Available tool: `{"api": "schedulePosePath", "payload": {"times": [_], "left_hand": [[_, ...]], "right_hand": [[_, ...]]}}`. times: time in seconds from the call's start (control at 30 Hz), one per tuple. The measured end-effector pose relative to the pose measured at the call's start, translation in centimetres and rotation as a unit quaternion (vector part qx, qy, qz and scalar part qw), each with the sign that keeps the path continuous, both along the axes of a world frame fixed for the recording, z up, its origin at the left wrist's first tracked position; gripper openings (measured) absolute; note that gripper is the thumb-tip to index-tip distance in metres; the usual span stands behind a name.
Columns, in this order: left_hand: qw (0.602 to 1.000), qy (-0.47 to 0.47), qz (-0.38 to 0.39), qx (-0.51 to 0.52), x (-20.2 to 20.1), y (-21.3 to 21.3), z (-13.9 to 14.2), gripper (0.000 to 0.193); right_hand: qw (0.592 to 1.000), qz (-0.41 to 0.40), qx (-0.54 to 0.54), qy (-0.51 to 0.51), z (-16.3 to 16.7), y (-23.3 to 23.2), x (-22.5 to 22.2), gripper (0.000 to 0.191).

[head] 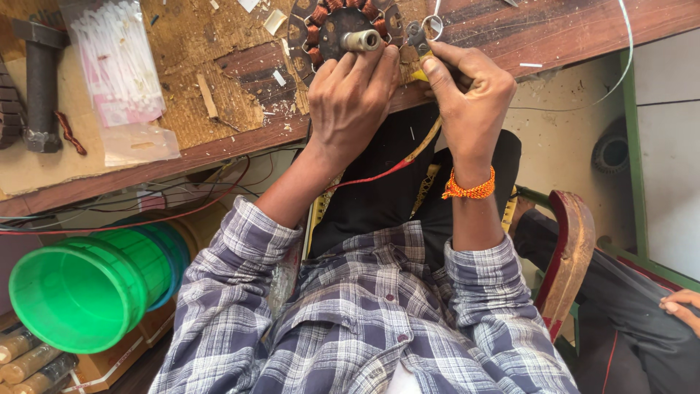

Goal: The person repairs a motor stator by stripping wire insulation with a utility knife and adjusting copper windings with a screwdriver. The person works at a cluttered workbench with various tools and motor parts visible.

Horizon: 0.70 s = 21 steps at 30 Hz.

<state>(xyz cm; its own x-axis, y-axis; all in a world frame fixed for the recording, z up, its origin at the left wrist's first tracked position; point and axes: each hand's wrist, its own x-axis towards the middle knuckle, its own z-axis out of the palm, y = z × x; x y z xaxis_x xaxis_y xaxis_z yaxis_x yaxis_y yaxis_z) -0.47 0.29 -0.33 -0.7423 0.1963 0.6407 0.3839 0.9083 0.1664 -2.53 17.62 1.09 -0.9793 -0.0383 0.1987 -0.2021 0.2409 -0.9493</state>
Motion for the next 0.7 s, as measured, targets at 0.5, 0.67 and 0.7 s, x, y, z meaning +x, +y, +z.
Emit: {"api": "schedulePosePath", "payload": {"times": [0.5,0.67,0.7], "left_hand": [[1.000,-0.002,0.005,-0.006,-0.1,0.1,-0.3,0.027],[1.000,0.005,0.002,0.000,-0.4,0.1,-0.3,0.024],[1.000,0.006,0.003,0.006,-0.3,0.0,-0.2,0.024]], "right_hand": [[1.000,0.001,-0.004,-0.012,-0.1,-0.1,-0.2,0.015],[0.998,-0.012,-0.050,-0.026,-1.0,0.0,-0.5,0.018],[0.997,-0.018,-0.073,-0.020,-1.4,0.0,-0.6,0.020]]}}
